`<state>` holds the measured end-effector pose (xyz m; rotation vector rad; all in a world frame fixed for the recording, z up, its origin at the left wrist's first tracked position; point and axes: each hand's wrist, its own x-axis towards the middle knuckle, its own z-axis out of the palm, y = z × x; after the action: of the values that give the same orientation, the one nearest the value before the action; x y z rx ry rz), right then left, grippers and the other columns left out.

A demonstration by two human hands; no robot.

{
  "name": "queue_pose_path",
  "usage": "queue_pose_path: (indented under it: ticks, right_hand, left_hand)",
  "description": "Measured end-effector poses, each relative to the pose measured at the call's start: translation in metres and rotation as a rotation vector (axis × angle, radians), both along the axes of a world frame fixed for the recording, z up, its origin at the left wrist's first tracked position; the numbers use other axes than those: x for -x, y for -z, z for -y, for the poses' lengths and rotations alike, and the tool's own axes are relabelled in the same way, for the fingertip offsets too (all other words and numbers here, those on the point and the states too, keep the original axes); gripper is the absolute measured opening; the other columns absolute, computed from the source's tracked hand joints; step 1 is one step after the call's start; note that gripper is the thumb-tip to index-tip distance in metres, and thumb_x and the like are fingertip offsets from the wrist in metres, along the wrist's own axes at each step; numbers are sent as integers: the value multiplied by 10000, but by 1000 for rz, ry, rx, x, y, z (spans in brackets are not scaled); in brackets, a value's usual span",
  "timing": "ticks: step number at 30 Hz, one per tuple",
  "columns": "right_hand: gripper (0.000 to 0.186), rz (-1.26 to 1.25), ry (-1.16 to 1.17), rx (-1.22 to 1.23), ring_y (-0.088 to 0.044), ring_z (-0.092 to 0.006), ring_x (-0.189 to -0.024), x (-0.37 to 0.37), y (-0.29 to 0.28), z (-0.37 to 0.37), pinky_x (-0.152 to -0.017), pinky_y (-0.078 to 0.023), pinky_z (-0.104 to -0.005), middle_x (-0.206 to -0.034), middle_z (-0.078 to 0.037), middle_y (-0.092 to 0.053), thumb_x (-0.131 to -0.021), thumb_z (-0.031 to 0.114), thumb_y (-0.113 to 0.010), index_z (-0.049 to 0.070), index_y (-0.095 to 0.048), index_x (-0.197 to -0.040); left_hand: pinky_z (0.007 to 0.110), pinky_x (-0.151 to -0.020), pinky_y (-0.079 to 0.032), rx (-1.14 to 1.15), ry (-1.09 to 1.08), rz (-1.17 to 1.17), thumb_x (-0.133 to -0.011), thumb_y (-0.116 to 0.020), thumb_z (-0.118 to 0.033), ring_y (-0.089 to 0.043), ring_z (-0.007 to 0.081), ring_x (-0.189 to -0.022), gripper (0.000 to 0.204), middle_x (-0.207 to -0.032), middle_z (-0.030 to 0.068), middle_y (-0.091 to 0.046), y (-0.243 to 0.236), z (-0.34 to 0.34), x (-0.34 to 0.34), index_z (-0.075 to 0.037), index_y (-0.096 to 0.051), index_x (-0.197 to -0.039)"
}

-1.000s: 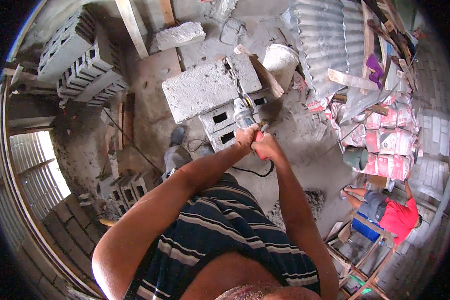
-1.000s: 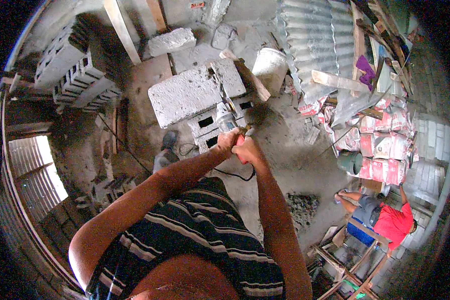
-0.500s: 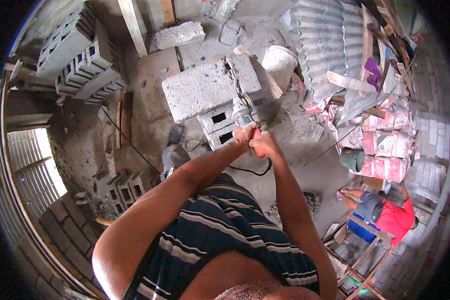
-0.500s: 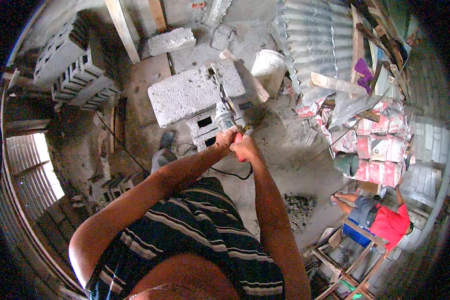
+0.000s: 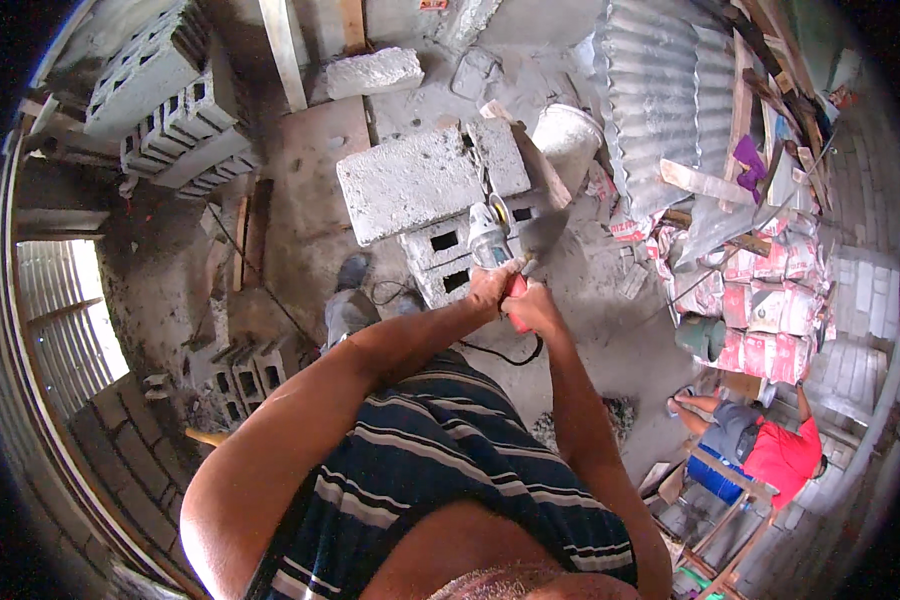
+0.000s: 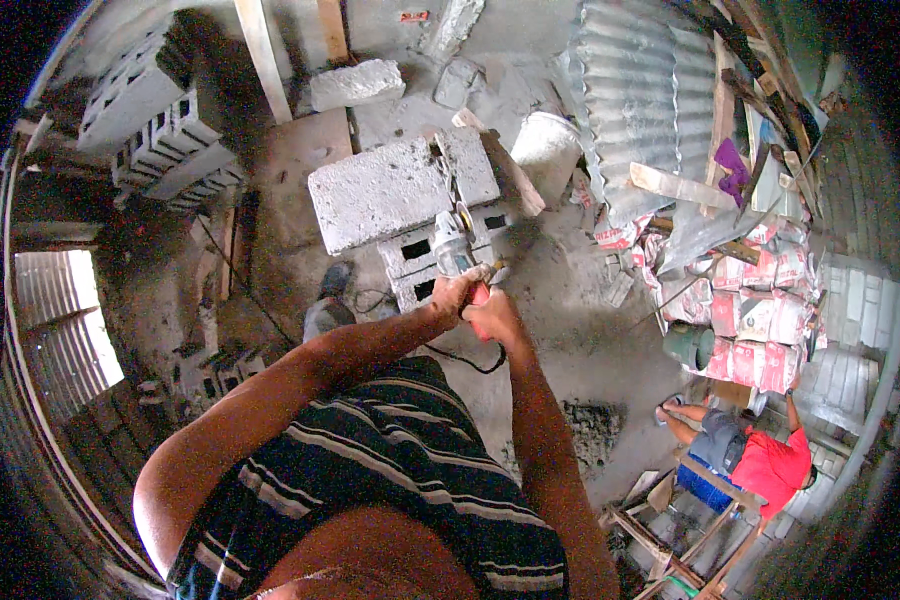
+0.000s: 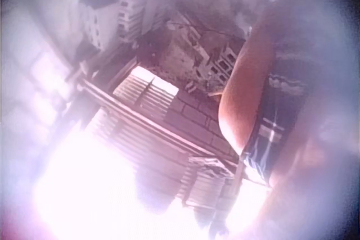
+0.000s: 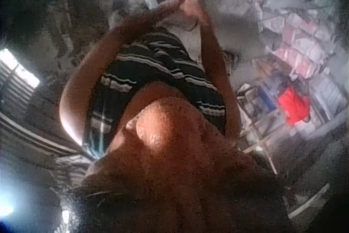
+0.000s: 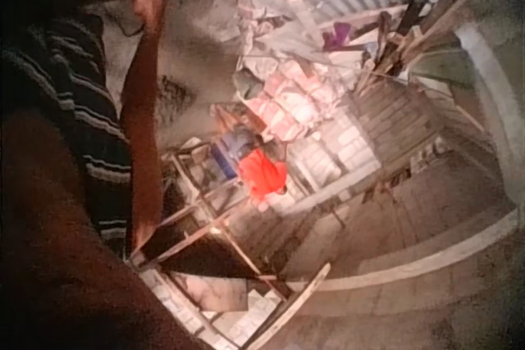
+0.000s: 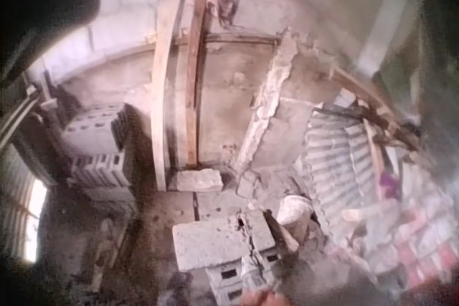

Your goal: The person uses a handheld angle grinder to cut and shape the edges of a concrete block, then uses a trowel to apply mortar or plaster to the block surfaces.

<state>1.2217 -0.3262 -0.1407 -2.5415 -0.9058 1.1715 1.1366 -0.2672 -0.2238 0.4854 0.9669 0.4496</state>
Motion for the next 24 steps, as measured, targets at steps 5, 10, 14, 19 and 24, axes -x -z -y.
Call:
queue_pose_path:
  ticks: [5,10,14,19,24]
  right_hand:
    - [365,-551,333,-251,-673,-230,-643,1,-2,13,-582,-550,-349,-805,-117,-675,-705,192,-750,-41,-636,-962]
    - [349,-976,471,-527,-654,-212,-626,15,-17,-9,-546,-542,-338,-809,-84,-658,-792,196,-697,-24,-609,-1048]
    - [439,-1180,457,-636,-659,-227,-689,19,-18,-18,-557,-546,-347,-877,-110,-655,-778,254,-713,4,-583,-1114]
    - [592,-1292,441,-716,-655,-273,-724,23,-18,-26,-594,-573,-385,-906,-158,-638,-747,335,-710,-14,-522,-1187]
    - [703,-1492,528,-856,-642,-328,-672,26,-12,-30,-570,-578,-427,-876,-183,-619,-662,339,-751,-7,-490,-1216]
  left_hand:
    - [451,-904,-509,368,49,506,-911,-583,-575,-623,269,-1013,695,-1172,128,-613,-58,-46,30,-82,-426,-1374]
    - [455,-1071,-399,147,113,580,-959,-518,-540,-528,295,-1213,687,-1343,153,-530,-64,-77,35,-34,-401,-1409]
    - [378,-911,-493,9,104,435,-925,-665,-367,-612,209,-1015,529,-1156,115,-634,-72,-94,34,26,-554,-1262]
    - [324,-901,-489,-216,128,448,-905,-702,-284,-597,161,-1002,504,-1140,103,-640,-113,-101,41,33,-552,-1266]
    - [338,-851,-523,-339,261,224,-798,-806,-319,-608,179,-966,718,-1153,129,-619,-149,-87,48,40,-462,-1316]
